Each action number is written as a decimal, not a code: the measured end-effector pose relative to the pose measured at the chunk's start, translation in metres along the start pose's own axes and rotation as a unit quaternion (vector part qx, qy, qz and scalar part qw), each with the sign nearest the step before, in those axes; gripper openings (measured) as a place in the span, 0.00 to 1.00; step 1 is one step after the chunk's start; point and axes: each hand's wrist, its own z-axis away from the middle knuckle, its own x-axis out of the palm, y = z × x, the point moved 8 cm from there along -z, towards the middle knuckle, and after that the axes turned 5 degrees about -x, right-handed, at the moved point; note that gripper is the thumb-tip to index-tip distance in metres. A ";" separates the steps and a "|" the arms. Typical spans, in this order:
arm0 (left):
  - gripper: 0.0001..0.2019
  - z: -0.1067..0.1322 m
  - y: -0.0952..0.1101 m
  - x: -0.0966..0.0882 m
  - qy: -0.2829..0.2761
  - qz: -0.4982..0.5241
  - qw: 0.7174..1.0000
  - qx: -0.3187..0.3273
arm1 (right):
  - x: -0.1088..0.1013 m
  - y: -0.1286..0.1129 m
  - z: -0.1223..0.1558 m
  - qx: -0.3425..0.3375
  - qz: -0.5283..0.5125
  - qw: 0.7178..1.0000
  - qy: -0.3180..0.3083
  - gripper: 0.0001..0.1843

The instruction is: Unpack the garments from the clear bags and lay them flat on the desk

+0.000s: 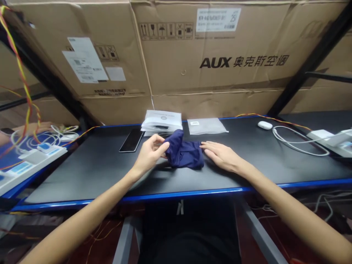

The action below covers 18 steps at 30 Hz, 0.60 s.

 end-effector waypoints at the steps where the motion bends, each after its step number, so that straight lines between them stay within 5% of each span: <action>1: 0.18 0.001 -0.001 -0.009 0.025 -0.011 1.000 -0.001 | -0.002 0.006 0.002 0.018 -0.008 1.000 0.001 0.28; 5: 0.15 0.008 0.003 -0.035 0.078 -0.212 0.973 0.043 | -0.008 0.013 0.004 0.054 -0.027 0.997 0.037 0.29; 9: 0.11 0.012 0.000 -0.036 0.066 -0.463 0.879 0.099 | -0.009 -0.011 -0.003 -0.026 -0.042 0.996 0.068 0.26; 13: 0.14 0.019 0.002 -0.013 -0.015 -0.465 0.865 0.189 | 0.006 -0.032 -0.008 -0.097 -0.029 0.995 0.008 0.28; 18: 0.18 0.029 0.003 0.021 -0.132 -0.477 0.846 0.198 | 0.008 -0.026 -0.004 -0.076 -0.023 0.996 -0.036 0.27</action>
